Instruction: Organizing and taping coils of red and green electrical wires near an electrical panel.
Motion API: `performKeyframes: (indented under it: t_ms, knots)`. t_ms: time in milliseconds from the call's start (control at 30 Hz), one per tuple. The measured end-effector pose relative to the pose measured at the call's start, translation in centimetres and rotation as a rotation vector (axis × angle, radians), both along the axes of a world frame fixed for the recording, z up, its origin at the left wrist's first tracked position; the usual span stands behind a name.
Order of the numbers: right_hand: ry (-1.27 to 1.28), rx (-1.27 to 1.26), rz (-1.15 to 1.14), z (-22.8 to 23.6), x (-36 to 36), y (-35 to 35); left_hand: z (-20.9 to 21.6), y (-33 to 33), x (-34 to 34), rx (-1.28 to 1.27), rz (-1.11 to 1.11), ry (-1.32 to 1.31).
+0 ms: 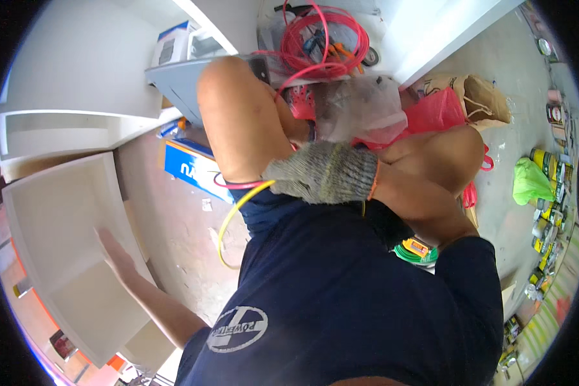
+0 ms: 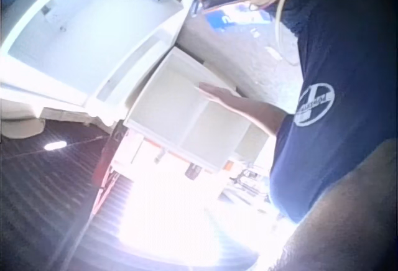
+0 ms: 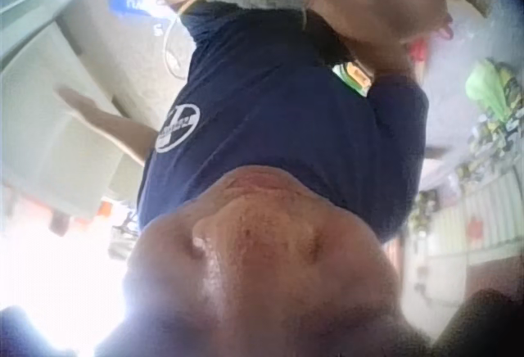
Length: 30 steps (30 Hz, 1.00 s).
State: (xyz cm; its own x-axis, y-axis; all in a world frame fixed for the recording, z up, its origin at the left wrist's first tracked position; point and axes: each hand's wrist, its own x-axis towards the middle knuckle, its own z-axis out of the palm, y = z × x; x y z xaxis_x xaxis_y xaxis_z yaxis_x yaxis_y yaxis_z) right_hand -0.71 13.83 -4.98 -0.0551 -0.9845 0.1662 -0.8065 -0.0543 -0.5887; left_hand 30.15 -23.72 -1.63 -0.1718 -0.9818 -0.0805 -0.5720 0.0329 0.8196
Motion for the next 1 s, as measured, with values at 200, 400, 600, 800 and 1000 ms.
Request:
performKeyframes:
  t_ms: [200,400,600,800,1000]
  knots:
    - [0.049,-0.121,-0.038,-0.4,-0.7,-0.1,7.1,25.0,-19.2,-0.281,-1.349,-0.522]
    - [-0.141,-0.295,0.015,-2.4,-1.4,3.0,4.1,21.6,-20.2,-0.312,-1.480,-0.221]
    - [0.257,-0.597,-0.412,-6.4,-0.9,4.7,6.6,17.4,-20.7,-0.110,-1.244,-0.491]
    - [-0.202,-0.374,-0.299,-6.7,1.7,0.7,7.0,20.1,-23.3,-0.050,-1.694,-0.532]
    - [-0.247,-0.299,-0.458,-4.5,3.6,1.3,0.7,21.8,-21.4,0.300,-1.489,-0.519]
